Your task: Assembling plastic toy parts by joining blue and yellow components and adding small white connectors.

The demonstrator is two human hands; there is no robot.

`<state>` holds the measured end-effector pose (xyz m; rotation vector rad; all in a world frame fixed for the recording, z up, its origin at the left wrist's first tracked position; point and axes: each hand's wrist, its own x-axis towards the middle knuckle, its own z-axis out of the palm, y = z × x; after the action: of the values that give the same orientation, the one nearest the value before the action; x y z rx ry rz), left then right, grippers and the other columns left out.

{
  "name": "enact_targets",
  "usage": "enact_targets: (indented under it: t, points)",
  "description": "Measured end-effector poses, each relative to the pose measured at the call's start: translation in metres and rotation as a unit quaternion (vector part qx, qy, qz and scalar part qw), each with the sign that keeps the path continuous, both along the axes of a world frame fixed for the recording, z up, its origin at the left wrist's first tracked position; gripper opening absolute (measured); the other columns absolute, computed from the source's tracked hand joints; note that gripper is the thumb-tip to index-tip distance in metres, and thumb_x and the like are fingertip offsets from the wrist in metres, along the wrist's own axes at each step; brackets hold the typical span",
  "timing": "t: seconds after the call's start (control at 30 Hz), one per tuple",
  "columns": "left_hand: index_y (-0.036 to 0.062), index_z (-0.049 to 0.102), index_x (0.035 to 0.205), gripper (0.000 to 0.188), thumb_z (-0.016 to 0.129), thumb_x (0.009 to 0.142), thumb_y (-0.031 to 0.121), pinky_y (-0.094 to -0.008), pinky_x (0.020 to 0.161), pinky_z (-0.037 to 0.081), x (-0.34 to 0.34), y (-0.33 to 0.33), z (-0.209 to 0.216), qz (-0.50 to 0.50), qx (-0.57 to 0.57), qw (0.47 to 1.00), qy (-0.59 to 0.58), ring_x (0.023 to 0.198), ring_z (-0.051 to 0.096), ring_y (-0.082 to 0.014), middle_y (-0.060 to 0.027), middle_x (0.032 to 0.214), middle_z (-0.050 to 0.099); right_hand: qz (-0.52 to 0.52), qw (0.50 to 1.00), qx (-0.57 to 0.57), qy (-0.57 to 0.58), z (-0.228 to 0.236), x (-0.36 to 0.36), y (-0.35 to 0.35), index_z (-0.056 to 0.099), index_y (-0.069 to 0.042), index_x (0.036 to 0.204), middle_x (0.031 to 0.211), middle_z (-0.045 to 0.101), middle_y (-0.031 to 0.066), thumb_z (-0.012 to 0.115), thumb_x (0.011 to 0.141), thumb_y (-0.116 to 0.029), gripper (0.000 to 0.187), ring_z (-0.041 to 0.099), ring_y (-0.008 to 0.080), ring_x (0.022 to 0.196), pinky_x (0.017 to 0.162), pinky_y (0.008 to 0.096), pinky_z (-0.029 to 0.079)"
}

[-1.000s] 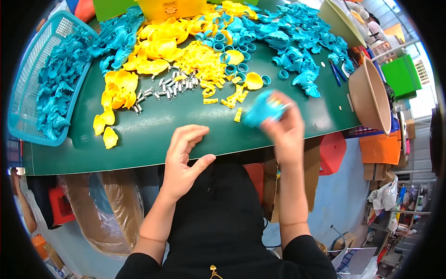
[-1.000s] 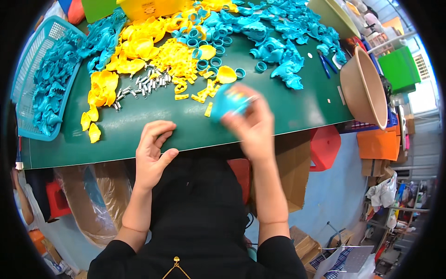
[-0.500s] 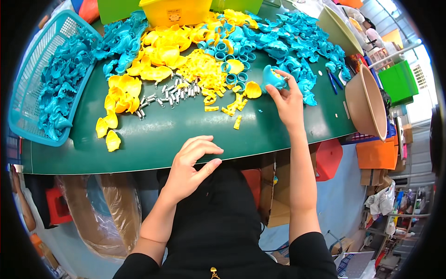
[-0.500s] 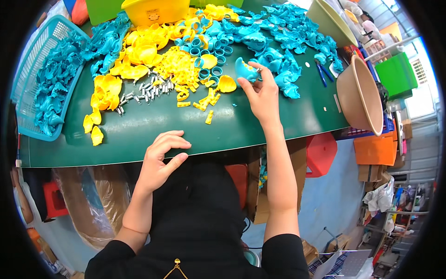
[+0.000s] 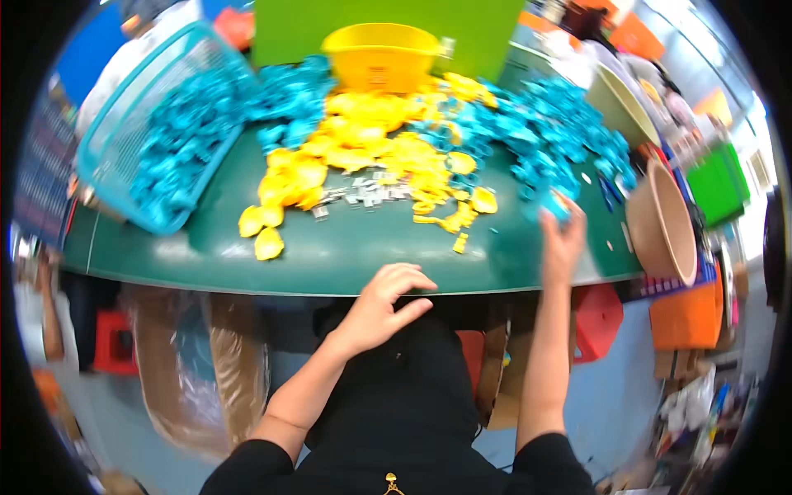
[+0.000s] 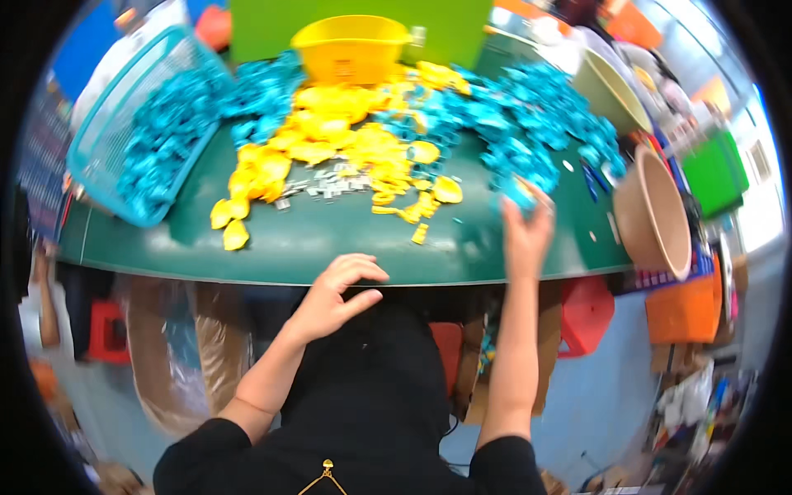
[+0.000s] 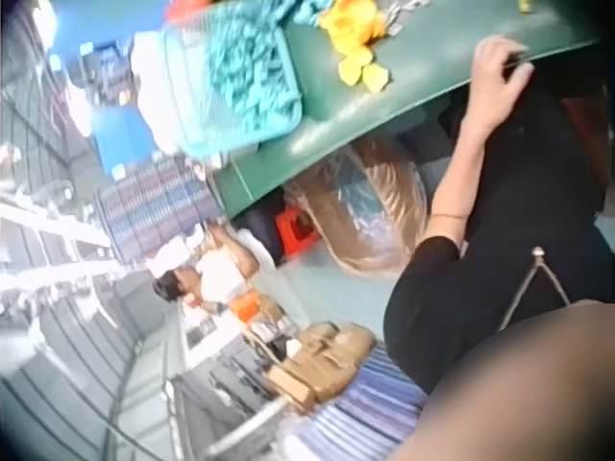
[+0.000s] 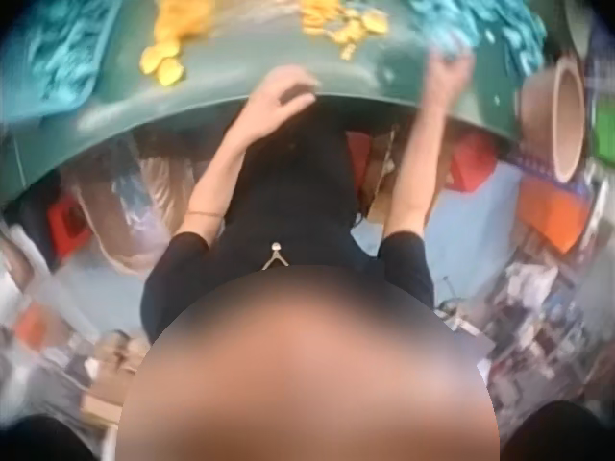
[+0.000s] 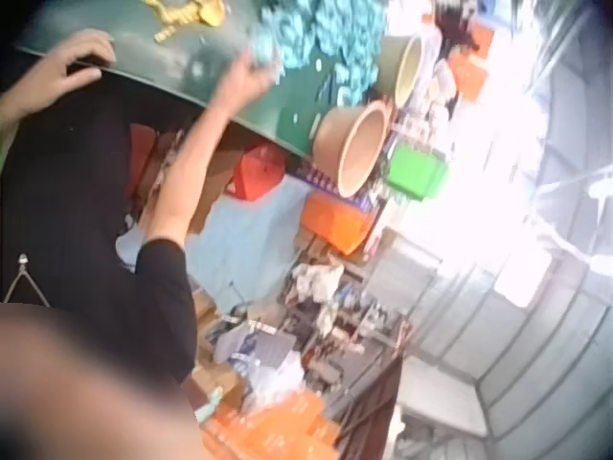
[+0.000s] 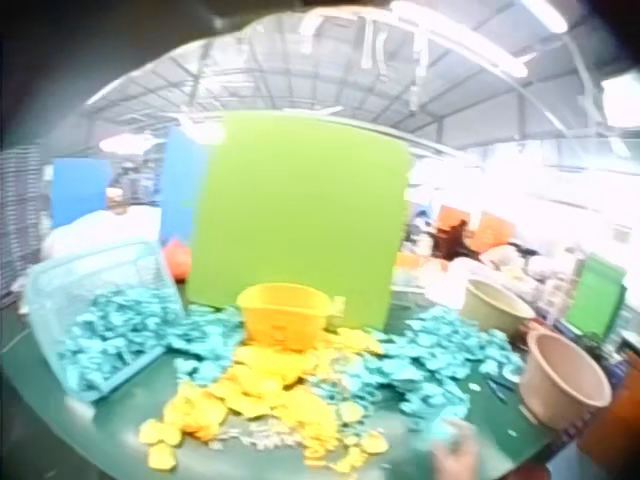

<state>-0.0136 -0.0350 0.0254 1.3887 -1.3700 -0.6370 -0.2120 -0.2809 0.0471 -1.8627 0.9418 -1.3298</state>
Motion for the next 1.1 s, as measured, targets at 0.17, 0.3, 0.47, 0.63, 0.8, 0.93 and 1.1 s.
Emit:
enact_targets:
  t: [0.17, 0.3, 0.47, 0.63, 0.8, 0.93, 1.1]
  points:
    - [0.0037, 0.069, 0.105, 0.020, 0.071, 0.087, 0.010, -0.0392, 0.101, 0.045, 0.031, 0.051, 0.027, 0.011, 0.013, 0.998, 0.056, 0.112, 0.061, -0.0267, -0.0073, 0.106, 0.070, -0.174, 0.972, 0.007, 0.160, -0.033, -0.168, 0.020, 0.058, -0.002, 0.099, 0.100, 0.056, 0.0057, 0.068, 0.085, -0.007, 0.018, 0.054, 0.0179, 0.098, 0.090, 0.0322, 0.043]
    - [0.0000, 0.069, 0.104, 0.017, 0.064, 0.092, 0.010, -0.0328, 0.089, 0.050, 0.108, 0.072, 0.046, 0.265, 0.034, 0.962, -0.050, 0.096, 0.066, -0.0197, -0.0092, 0.101, 0.070, -0.311, 0.890, -0.023, 0.333, -0.086, -0.246, 0.016, 0.065, -0.001, 0.102, 0.103, 0.064, 0.0108, 0.068, 0.086, -0.005, 0.017, 0.061, 0.0232, 0.099, 0.091, 0.0362, 0.047]
    - [0.0015, 0.067, 0.114, 0.027, 0.066, 0.094, 0.018, -0.0297, 0.085, 0.051, 0.251, 0.013, 0.029, 0.300, 0.040, 0.937, -0.177, 0.094, 0.065, -0.0160, -0.0071, 0.103, 0.070, -0.223, 0.963, -0.020, 0.146, -0.040, -0.131, 0.039, 0.065, 0.003, 0.114, 0.109, 0.067, 0.0104, 0.064, 0.092, 0.001, 0.022, 0.063, 0.0201, 0.100, 0.091, 0.0331, 0.050]
    - [0.0084, 0.062, 0.128, 0.052, 0.072, 0.086, 0.038, -0.0426, 0.104, 0.043, 0.309, -0.058, 0.009, 0.333, 0.155, 0.827, -0.425, 0.124, 0.053, -0.0353, -0.0173, 0.131, 0.060, -0.069, 0.990, 0.124, -0.012, -0.004, 0.006, 0.090, 0.070, 0.001, 0.093, 0.072, 0.065, 0.0013, 0.070, 0.094, -0.012, 0.013, 0.052, 0.0018, 0.053, 0.042, 0.0167, 0.033]
    - [0.0044, 0.058, 0.124, 0.057, 0.078, 0.081, 0.037, -0.0405, 0.102, 0.044, 0.322, -0.051, 0.006, 0.318, 0.181, 0.847, -0.385, 0.113, 0.056, -0.0375, -0.0179, 0.129, 0.054, 0.197, 0.972, 0.020, 0.126, 0.015, 0.105, 0.108, 0.070, 0.001, 0.083, 0.053, 0.055, 0.0039, 0.061, 0.098, -0.016, 0.025, 0.053, 0.0105, 0.047, 0.047, 0.0266, 0.039]
    - [0.0002, 0.050, 0.101, 0.058, 0.084, 0.075, 0.040, -0.0441, 0.085, 0.048, 0.296, -0.023, 0.020, 0.487, -0.070, 0.783, -0.380, 0.096, 0.054, -0.0354, -0.0161, 0.100, 0.050, 0.220, 0.939, -0.129, 0.231, -0.001, 0.182, 0.101, 0.073, -0.008, 0.091, 0.088, 0.064, 0.0107, 0.070, 0.089, -0.021, 0.014, 0.062, 0.0302, 0.085, 0.074, 0.0405, 0.050]
    - [0.0062, 0.044, 0.091, 0.061, 0.087, 0.071, 0.044, -0.0423, 0.076, 0.041, 0.136, 0.010, 0.027, 0.324, -0.153, 0.900, -0.249, 0.086, 0.045, -0.0309, -0.0123, 0.092, 0.042, 0.146, 0.901, -0.290, 0.288, -0.026, 0.206, 0.090, 0.072, -0.013, 0.090, 0.089, 0.059, 0.0041, 0.077, 0.078, -0.017, 0.013, 0.058, 0.0268, 0.091, 0.076, 0.0391, 0.049]
